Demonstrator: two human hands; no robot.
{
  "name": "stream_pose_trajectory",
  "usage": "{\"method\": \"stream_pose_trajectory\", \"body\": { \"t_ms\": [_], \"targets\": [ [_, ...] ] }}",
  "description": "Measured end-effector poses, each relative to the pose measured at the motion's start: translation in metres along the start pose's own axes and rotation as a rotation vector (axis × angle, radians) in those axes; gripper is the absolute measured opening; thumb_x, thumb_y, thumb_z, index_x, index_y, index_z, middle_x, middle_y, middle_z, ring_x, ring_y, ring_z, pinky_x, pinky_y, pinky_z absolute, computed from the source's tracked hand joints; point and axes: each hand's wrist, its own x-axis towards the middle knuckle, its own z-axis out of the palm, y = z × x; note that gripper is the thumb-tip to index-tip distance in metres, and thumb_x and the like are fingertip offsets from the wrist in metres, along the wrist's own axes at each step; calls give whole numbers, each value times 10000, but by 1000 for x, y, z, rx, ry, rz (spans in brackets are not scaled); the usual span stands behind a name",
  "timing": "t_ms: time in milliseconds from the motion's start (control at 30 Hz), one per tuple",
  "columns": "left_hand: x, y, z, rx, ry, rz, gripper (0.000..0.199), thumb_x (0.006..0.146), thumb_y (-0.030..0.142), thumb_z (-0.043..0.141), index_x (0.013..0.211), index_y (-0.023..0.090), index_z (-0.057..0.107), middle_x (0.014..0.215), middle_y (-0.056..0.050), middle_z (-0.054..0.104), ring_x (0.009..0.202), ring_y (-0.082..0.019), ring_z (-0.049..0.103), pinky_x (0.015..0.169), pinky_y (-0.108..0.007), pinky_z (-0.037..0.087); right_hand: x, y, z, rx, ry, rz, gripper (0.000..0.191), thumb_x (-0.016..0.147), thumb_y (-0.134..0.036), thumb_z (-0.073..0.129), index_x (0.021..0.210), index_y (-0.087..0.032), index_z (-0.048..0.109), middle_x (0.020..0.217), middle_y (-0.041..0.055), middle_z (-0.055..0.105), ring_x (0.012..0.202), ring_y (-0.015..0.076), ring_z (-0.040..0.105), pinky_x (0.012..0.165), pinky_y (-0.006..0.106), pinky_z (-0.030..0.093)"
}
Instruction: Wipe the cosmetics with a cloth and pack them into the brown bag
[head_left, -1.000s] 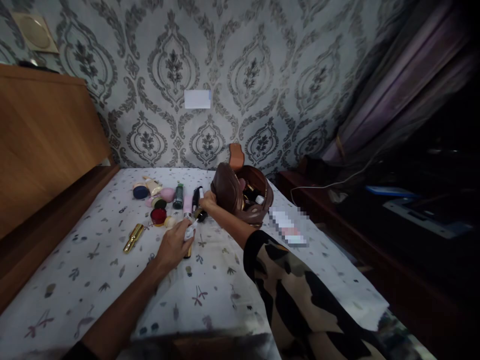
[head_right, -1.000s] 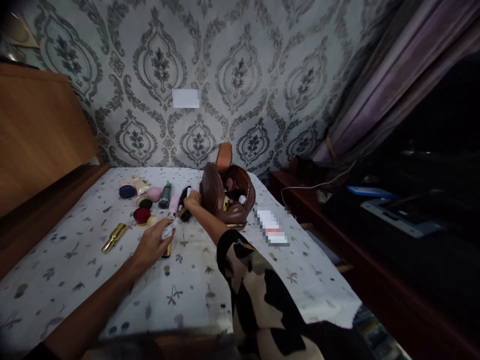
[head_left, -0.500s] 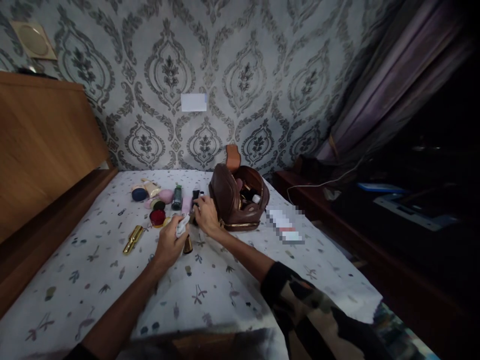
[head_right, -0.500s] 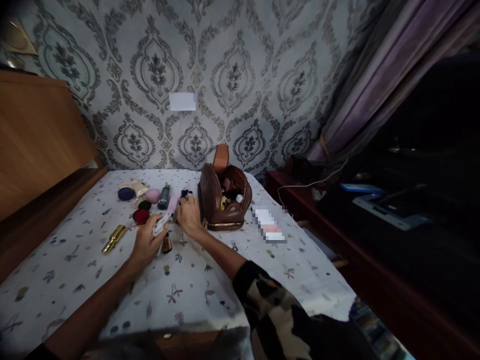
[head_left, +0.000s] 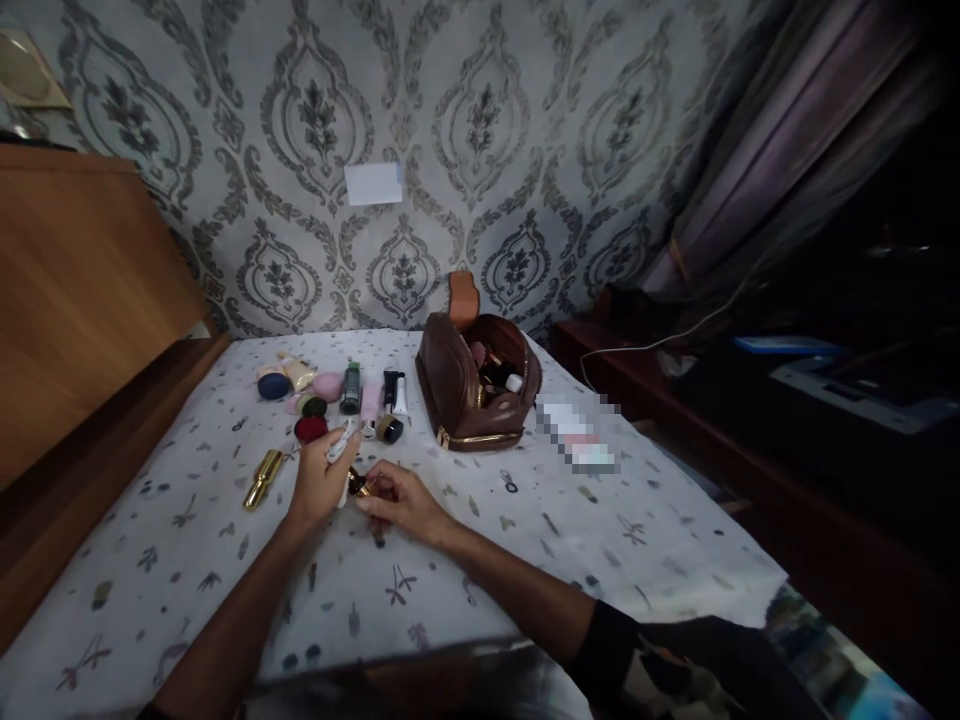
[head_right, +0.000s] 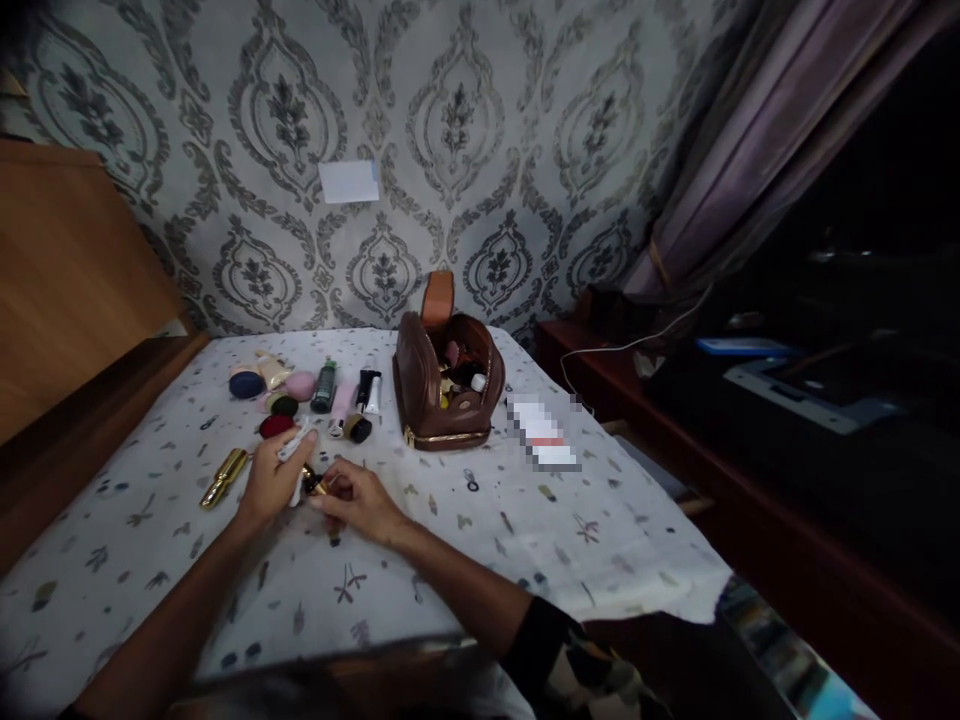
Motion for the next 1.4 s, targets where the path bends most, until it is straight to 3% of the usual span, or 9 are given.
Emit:
{"method": "stream_pose_trajectory", "body": {
  "t_ms": [133,267,467,533,667,867,967,1133,1400],
  "targets": [
    [9,-5,-13,-16,-313,-15,433,817,509,574,551,191,450,567,32,437,587,-139,441,580,-242,358,-8,-7,-1,-124,-4,-83,431,748,-552,730,886,-188,543,704,-40,530,576,94,503,523,206,395],
    [9,-4,-20,-23,-401,-8,346,815,493,610,668,179,602,671,-3,589,723,-199,562,682,-269,445,-14,-13,-2,-299,37,-204,312,802,-451,714,878,-174,590,716,-37,497,669,98,430,609,219,350],
    [4,9,-23,-366,-536,20,442,901,564,526,1089,192,672,1104,-83,688,1115,-270,595,1002,-347,431,-13,-15,-2,23,-31,-96,428,713,-512,786,883,-174,584,731,-37,514,636,82,453,562,202,365],
    [0,12,-18,-594,-522,-40,535,901,623,491,1212,209,625,1155,-100,683,1111,-276,614,966,-368,476,-12,-14,0,140,-77,-23,457,684,-504,809,909,-181,576,752,-36,559,586,69,483,519,192,394],
    [-8,18,-4,-896,-510,-277,576,878,671,490,1216,219,605,1165,-116,682,837,-248,700,610,-322,573,-10,-12,5,252,-82,17,512,626,-501,842,916,-178,571,769,-32,630,485,61,551,452,189,426],
    [-12,13,11,-834,-434,-331,737,832,770,444,1248,186,617,1154,-135,694,693,-203,690,409,-227,483,-7,-12,9,333,59,57,529,585,-511,860,848,-156,569,685,-35,621,490,87,604,430,184,456],
    [-14,5,13,-655,-444,-267,695,886,717,412,1336,213,572,1240,-128,667,804,-217,696,478,-231,510,-6,-14,9,421,145,60,604,548,-530,876,889,-151,553,711,-24,638,495,92,625,414,171,452],
    [-14,9,12,-468,-413,-166,606,904,585,524,1378,208,532,1303,-108,626,1078,-247,629,864,-306,531,-5,-16,6,487,216,50,663,546,-542,876,961,-192,497,679,-78,597,418,95,607,335,164,403],
    [-14,18,14,-279,-172,-123,440,908,566,495,1070,175,616,896,-40,651,837,-189,597,795,-300,486,-6,-14,4,229,194,86,595,676,-719,694,817,-178,491,563,-56,559,425,102,567,387,195,403]
  ]
}}
